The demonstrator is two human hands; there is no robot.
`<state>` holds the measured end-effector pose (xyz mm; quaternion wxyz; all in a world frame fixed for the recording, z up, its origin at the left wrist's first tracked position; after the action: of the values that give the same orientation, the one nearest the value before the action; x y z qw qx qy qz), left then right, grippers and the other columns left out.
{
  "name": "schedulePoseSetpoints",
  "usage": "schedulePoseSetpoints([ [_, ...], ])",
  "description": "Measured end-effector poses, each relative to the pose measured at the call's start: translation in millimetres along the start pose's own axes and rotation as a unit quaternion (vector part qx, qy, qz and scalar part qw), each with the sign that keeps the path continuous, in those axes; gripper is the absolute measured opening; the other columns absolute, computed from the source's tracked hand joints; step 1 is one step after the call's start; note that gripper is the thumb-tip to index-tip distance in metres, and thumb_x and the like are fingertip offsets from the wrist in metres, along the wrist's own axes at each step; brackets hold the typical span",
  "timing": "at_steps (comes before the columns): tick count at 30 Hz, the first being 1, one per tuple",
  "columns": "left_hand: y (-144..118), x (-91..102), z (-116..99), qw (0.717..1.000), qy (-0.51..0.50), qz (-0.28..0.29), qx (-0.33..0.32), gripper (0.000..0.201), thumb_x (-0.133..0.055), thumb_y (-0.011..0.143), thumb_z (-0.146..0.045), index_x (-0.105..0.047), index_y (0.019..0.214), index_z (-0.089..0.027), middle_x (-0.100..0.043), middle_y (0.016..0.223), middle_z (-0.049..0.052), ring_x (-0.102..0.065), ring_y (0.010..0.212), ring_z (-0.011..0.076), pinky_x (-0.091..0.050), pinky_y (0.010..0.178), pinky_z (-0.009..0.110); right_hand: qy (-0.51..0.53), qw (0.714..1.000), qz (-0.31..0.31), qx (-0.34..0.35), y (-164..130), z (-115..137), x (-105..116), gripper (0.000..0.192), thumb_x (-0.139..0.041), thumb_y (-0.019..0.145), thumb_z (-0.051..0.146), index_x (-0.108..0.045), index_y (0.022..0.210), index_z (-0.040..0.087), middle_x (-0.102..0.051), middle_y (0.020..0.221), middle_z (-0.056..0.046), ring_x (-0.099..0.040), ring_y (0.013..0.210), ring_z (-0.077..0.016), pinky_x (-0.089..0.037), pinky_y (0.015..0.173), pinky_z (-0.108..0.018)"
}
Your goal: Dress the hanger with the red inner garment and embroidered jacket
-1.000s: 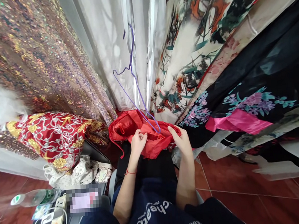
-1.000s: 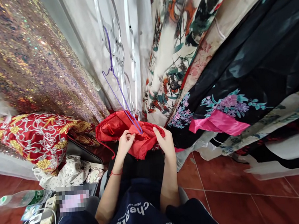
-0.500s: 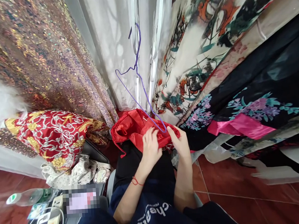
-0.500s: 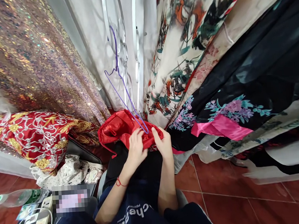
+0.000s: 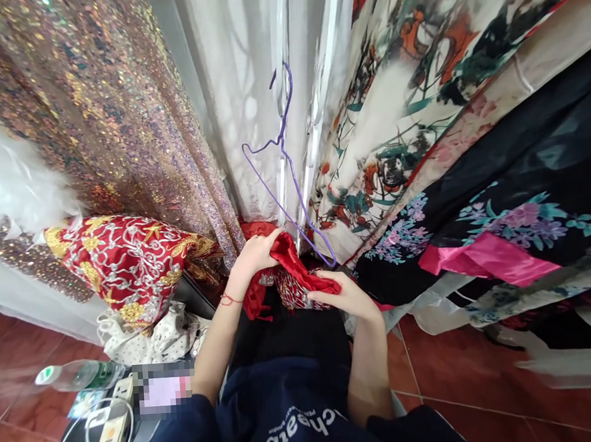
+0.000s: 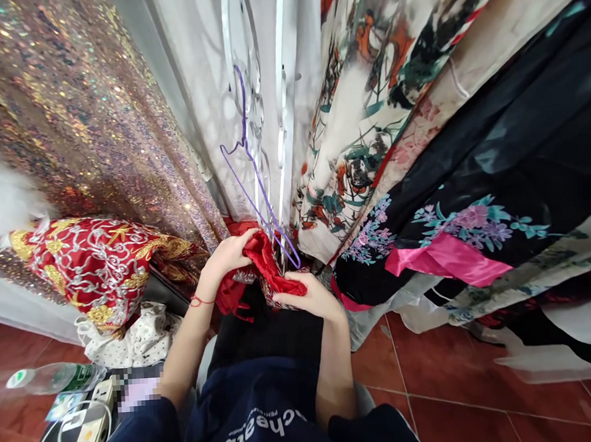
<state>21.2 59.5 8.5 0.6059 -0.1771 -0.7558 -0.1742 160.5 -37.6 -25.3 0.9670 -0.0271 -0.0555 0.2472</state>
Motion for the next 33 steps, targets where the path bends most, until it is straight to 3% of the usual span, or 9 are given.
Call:
schedulePoseSetpoints([
  [3, -3.8, 7.6, -9.5, 0.999, 0.027, -0.029, -0.036, 0.076, -0.063, 0.079, -0.028, -0.04, 0.15, -0.016, -0.068, 0.121, 0.017, -0.063, 0.117, 0.0314, -0.043, 0.103, 0.044, -0.009, 1.0, -0.001, 0.006, -2.0, 1.1, -0.2, 0.04, -0.077, 0.076, 0.054, -0.066, 0.085, 0.017, -0.056, 0.073, 0.003, -0.049, 0.065, -0.0114, -0.042, 0.062, -0.024],
  [6, -6.3, 13.4, -28.1, 0.993, 0.039, -0.047, -0.099, 0.047, -0.064, 0.077, -0.023, -0.063, 0.124, -0.019, -0.064, 0.13, 0.015, -0.058, 0.124, 0.0294, -0.039, 0.107, 0.041, -0.02, 1.0, 0.017, 0.004, -3.3, 0.8, -4.3, 0.039, -0.077, 0.076, 0.054, -0.066, 0.084, 0.017, -0.055, 0.072, 0.003, -0.048, 0.064, -0.0113, -0.042, 0.061, -0.024],
  [10, -1.9, 12.1, -12.2, 0.997, 0.073, 0.007, 0.011, 0.021, -0.057, 0.083, -0.022, -0.069, 0.1, -0.02, -0.073, 0.091, 0.01, -0.07, 0.092, 0.0276, -0.049, 0.084, 0.037, -0.025, 0.999, -0.042, 0.02, -2.1, 6.2, 8.1, 0.039, -0.074, 0.078, 0.055, -0.068, 0.089, 0.017, -0.062, 0.079, 0.001, -0.054, 0.07, -0.0133, -0.047, 0.068, -0.025],
  [15, -1.9, 15.7, 17.4, 0.987, 0.104, 0.041, 0.114, 0.031, -0.054, 0.086, -0.025, -0.069, 0.113, -0.02, -0.075, 0.104, 0.014, -0.072, 0.099, 0.0308, -0.053, 0.082, 0.038, -0.037, 0.993, -0.106, 0.029, 5.7, 6.7, 15.9, 0.046, -0.068, 0.081, 0.06, -0.07, 0.097, 0.016, -0.067, 0.078, -0.001, -0.06, 0.071, -0.0161, -0.052, 0.071, -0.028],
  [21, 1.0, 13.7, 33.8, 0.988, 0.098, 0.052, 0.111, 0.031, -0.049, 0.092, -0.025, -0.073, 0.111, -0.02, -0.076, 0.106, 0.015, -0.072, 0.101, 0.0291, -0.054, 0.09, 0.041, -0.115, 0.985, -0.125, 0.043, 10.3, 13.2, 10.9, 0.039, -0.062, 0.087, 0.053, -0.069, 0.103, 0.019, -0.073, 0.084, -0.003, -0.067, 0.077, -0.0199, -0.055, 0.077, -0.032],
  [26, -2.2, 59.3, 24.0, 0.993, -0.089, -0.064, 0.044, 0.045, -0.043, 0.086, -0.013, -0.072, 0.117, -0.026, -0.076, 0.113, 0.004, -0.071, 0.106, 0.0231, -0.051, 0.1, 0.037, -0.2, 0.96, -0.196, 0.027, 0.0, 23.8, 18.2, 0.036, -0.059, 0.088, 0.04, -0.063, 0.115, 0.018, -0.074, 0.107, -0.012, -0.071, 0.096, -0.0286, -0.053, 0.09, -0.041],
  [28, -6.7, 85.0, 21.5, 0.981, -0.165, -0.094, 0.026, 0.046, -0.042, 0.08, -0.011, -0.075, 0.107, -0.024, -0.077, 0.11, 0.001, -0.071, 0.104, 0.0212, -0.051, 0.101, 0.034, -0.214, 0.962, -0.163, 0.037, 0.3, 28.5, 3.7, 0.035, -0.056, 0.089, 0.035, -0.061, 0.12, 0.019, -0.074, 0.104, -0.011, -0.071, 0.092, -0.0278, -0.054, 0.087, -0.04],
  [30, -12.6, 110.7, 21.8, 0.963, -0.241, -0.117, 0.032, 0.044, -0.041, 0.074, -0.011, -0.077, 0.099, -0.021, -0.078, 0.101, 0.002, -0.072, 0.094, 0.0197, -0.055, 0.094, 0.033, -0.231, 0.964, -0.109, 0.078, 2.2, 37.0, -19.7, 0.029, -0.05, 0.091, 0.029, -0.064, 0.115, 0.021, -0.073, 0.102, -0.01, -0.071, 0.088, -0.0251, -0.055, 0.085, -0.038],
  [33, -21.0, 144.5, 27.2, 0.915, -0.368, -0.151, 0.07, 0.044, -0.043, 0.067, -0.014, -0.075, 0.096, -0.017, -0.075, 0.08, 0.004, -0.068, 0.07, 0.0166, -0.057, 0.07, 0.029, -0.279, 0.942, -0.112, 0.148, 3.8, 50.2, -42.2, 0.032, -0.051, 0.091, 0.029, -0.064, 0.119, 0.02, -0.06, 0.13, -0.016, -0.065, 0.113, -0.028, -0.051, 0.1, -0.042],
])
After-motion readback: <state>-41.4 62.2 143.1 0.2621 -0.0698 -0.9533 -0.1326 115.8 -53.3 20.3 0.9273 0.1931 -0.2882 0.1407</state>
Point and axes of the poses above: each hand's wrist, its own y-axis towards the middle knuckle, its own x-axis out of the back of the hand, z = x × y, the point moved 10 cm from there along y, towards the middle knuckle
